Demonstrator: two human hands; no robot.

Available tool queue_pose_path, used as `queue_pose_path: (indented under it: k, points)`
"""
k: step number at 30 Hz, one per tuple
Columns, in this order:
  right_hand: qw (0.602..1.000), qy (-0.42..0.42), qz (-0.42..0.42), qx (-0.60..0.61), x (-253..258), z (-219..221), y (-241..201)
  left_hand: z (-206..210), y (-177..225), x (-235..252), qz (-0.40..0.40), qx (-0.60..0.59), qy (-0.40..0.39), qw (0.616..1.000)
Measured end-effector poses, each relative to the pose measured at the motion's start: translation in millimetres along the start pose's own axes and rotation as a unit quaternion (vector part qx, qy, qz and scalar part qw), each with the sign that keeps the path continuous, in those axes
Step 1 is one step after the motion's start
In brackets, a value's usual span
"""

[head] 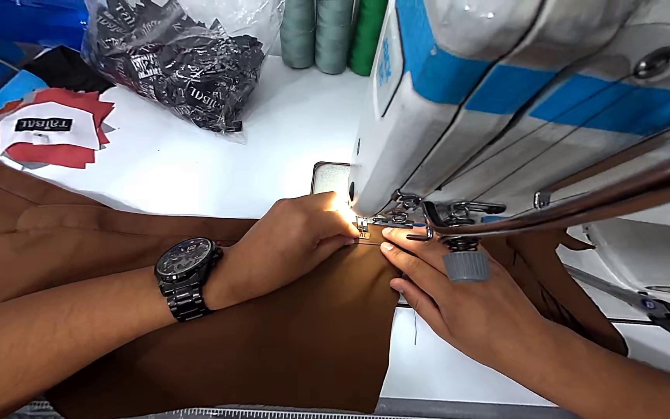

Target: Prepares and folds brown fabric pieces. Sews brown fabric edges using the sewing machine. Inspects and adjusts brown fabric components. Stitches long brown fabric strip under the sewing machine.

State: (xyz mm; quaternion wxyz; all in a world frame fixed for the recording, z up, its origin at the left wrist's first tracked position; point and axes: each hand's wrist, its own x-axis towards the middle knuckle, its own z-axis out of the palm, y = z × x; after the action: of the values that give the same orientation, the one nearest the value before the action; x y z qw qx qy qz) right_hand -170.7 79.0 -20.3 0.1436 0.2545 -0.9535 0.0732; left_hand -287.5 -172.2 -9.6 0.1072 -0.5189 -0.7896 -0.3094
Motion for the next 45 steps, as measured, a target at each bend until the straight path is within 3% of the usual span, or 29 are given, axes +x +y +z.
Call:
queue_pose_path:
  k: [14, 20, 31, 45]
  points:
    - [1.0, 0.006, -0.002, -0.003, 2, -1, 0, -1, -6, -2, 0.035, 0.017, 0.008, 0.999]
    - [1.0, 0.004, -0.002, -0.013, 2, -1, 0, -3, -13, -2, 0.037, 0.002, -0.032, 0.999]
    - [1.0, 0.006, 0.009, -0.001, 1, 0, 0, -4, -12, -2, 0.048, 0.021, -0.01, 0.999]
    - [1.0, 0.005, 0.008, -0.008, 1, -3, 0, -3, -11, 0, 0.019, 0.008, -0.001, 1.0]
